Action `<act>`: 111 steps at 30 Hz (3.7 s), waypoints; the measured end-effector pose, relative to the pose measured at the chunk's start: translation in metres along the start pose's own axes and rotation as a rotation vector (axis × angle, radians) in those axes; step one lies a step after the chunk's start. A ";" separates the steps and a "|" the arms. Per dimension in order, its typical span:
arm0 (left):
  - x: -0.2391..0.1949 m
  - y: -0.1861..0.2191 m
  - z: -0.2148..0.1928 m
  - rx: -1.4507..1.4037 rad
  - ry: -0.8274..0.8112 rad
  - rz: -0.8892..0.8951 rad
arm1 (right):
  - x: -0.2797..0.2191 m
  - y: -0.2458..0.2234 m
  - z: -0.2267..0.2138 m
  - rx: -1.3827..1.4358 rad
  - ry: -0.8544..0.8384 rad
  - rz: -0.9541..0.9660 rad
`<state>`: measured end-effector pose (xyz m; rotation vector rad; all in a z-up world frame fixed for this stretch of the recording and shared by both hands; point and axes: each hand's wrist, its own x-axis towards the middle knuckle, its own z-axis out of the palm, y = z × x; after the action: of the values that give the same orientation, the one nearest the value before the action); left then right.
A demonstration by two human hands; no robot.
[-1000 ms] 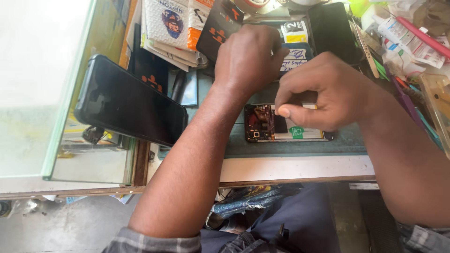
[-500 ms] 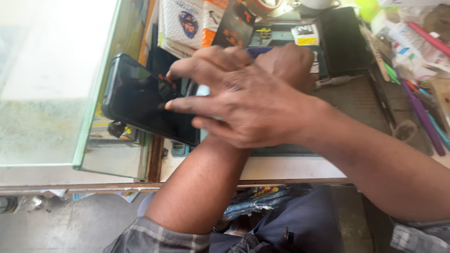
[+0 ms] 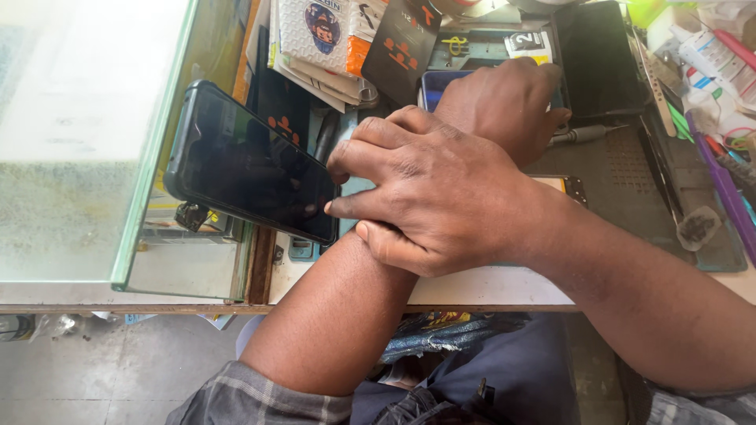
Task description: The person is repairing a smartphone by removing screws from the back cover and internal components using a screwdriver. They carefully detach parts and place them on the workbench.
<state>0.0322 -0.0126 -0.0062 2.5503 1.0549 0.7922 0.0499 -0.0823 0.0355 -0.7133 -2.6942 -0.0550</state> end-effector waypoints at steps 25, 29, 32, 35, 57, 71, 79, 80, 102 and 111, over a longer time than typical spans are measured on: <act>-0.005 -0.033 -0.001 0.007 0.340 0.143 | -0.026 0.034 -0.045 -0.035 0.304 0.023; 0.006 -0.046 0.003 0.049 0.361 0.107 | -0.071 0.058 -0.093 -0.010 0.203 0.280; 0.002 -0.043 0.001 0.094 0.383 0.115 | -0.100 0.072 -0.104 -0.079 0.173 0.559; 0.000 -0.033 -0.007 0.112 0.370 0.094 | -0.116 0.083 -0.095 -0.124 0.058 0.667; -0.007 -0.018 -0.047 0.091 -0.329 0.100 | -0.133 0.105 -0.072 0.041 -0.443 0.958; -0.007 -0.012 -0.045 0.137 -0.359 0.072 | -0.142 0.118 -0.061 -0.084 -0.058 0.797; -0.011 -0.001 -0.056 0.152 -0.392 0.123 | -0.143 0.118 -0.060 -0.079 0.109 0.693; -0.013 0.003 -0.058 0.132 -0.372 0.153 | -0.143 0.118 -0.061 -0.093 0.120 0.676; -0.016 0.015 -0.048 0.252 -0.635 0.065 | -0.143 0.119 -0.057 -0.013 0.180 0.653; -0.014 -0.015 -0.060 0.254 -0.127 0.036 | -0.144 0.119 -0.056 0.463 0.340 0.542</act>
<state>-0.0196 -0.0102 0.0308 2.7935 1.1359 0.5247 0.2424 -0.0536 0.0319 -1.1252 -2.0076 0.5137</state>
